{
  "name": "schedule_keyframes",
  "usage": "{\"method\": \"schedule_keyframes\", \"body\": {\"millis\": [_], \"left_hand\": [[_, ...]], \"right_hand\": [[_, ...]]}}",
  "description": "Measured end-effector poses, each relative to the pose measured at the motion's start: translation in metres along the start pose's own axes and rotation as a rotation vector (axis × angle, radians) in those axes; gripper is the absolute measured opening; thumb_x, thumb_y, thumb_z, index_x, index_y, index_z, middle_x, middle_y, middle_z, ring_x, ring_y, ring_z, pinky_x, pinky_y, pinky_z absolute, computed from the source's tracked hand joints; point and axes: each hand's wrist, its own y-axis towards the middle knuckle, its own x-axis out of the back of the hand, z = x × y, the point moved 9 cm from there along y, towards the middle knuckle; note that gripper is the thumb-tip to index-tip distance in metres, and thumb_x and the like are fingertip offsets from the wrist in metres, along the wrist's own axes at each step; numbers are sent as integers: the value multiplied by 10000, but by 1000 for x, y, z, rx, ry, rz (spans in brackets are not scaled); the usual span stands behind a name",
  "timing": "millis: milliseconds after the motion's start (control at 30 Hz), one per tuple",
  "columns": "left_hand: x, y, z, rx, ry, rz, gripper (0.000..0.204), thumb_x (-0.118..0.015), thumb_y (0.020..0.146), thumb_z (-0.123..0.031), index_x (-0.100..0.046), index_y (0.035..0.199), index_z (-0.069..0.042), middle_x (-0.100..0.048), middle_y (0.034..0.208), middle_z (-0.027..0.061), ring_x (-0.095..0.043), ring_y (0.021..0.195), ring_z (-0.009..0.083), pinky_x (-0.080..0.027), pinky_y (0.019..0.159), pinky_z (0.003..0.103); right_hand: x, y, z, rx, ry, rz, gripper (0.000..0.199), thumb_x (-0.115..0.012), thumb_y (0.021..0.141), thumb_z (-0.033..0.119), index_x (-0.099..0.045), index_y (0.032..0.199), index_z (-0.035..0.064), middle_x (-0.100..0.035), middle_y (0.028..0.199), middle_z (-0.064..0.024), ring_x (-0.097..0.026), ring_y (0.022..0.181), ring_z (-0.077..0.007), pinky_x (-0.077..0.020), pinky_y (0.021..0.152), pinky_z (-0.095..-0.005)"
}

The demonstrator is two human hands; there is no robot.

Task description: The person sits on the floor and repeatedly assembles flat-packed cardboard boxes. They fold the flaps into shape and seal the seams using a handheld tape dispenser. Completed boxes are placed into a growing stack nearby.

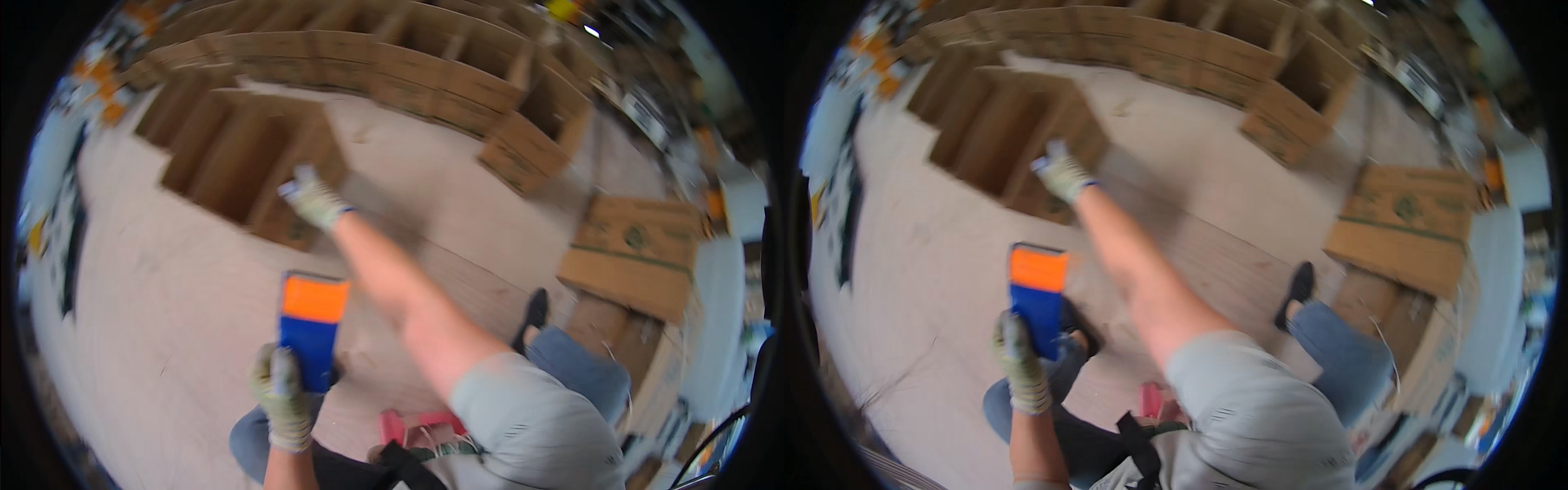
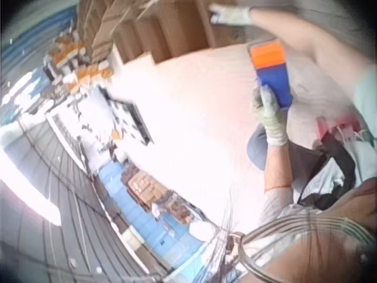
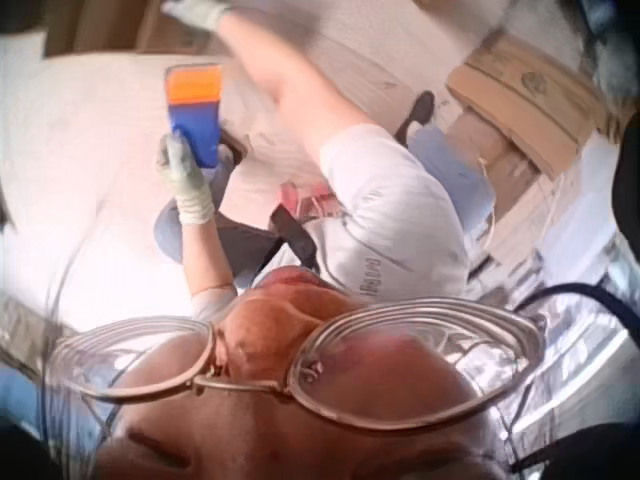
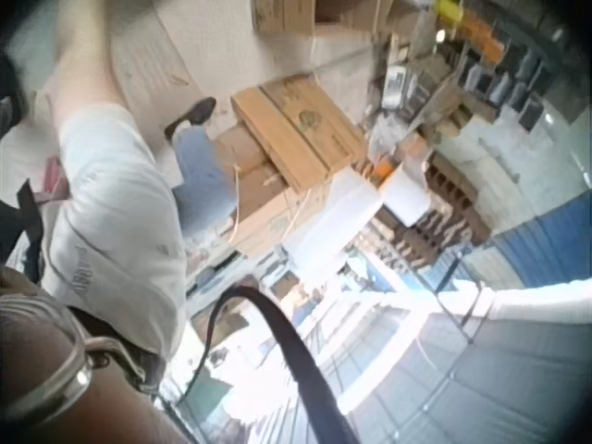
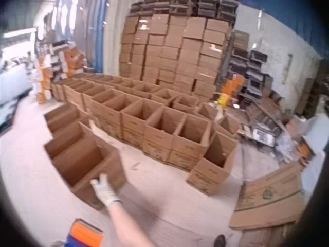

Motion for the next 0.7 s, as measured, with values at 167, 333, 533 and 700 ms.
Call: {"method": "schedule_keyframes", "body": {"millis": [167, 333, 533, 700], "left_hand": [[87, -11, 42, 14, 372, -113, 363, -501, 932, -253, -556, 1128, 47, -579, 1104, 144, -571, 936, 239, -472, 802, 363], [48, -18, 62, -281, 294, 93, 475, -419, 980, -308, -466, 1295, 43, -509, 1259, 159, -512, 1106, 241, -427, 940, 341], [-28, -27, 52, -314, 324, 208, 462, -455, 967, -341, -526, 1208, 47, -565, 1102, 118, -539, 1004, 201, -449, 873, 296], [-111, -64, 36, -272, 324, 239, 393, -550, 920, -364, -607, 956, 23, -561, 831, 14, -480, 735, 114, -418, 674, 262]], "right_hand": [[-8, -98, -19, -220, -462, 440, 595, -519, 871, 393, -403, 1347, 55, -353, 1396, -240, -330, 1322, -340, -291, 1078, -417], [307, -267, -145, -554, -1166, -138, 412, -536, 809, 387, -618, 1095, 102, -559, 1149, -189, -515, 1107, -335, -413, 895, -471], [591, -511, -71, -982, -1561, -835, 677, -498, 855, 430, -303, 1403, 84, -314, 1432, -180, -246, 1345, -354, -154, 1075, -548], [635, -574, -68, -1277, -1305, -769, 746, -495, 872, 416, -179, 1454, 72, -271, 1462, -193, -239, 1359, -365, -81, 1093, -570]]}}
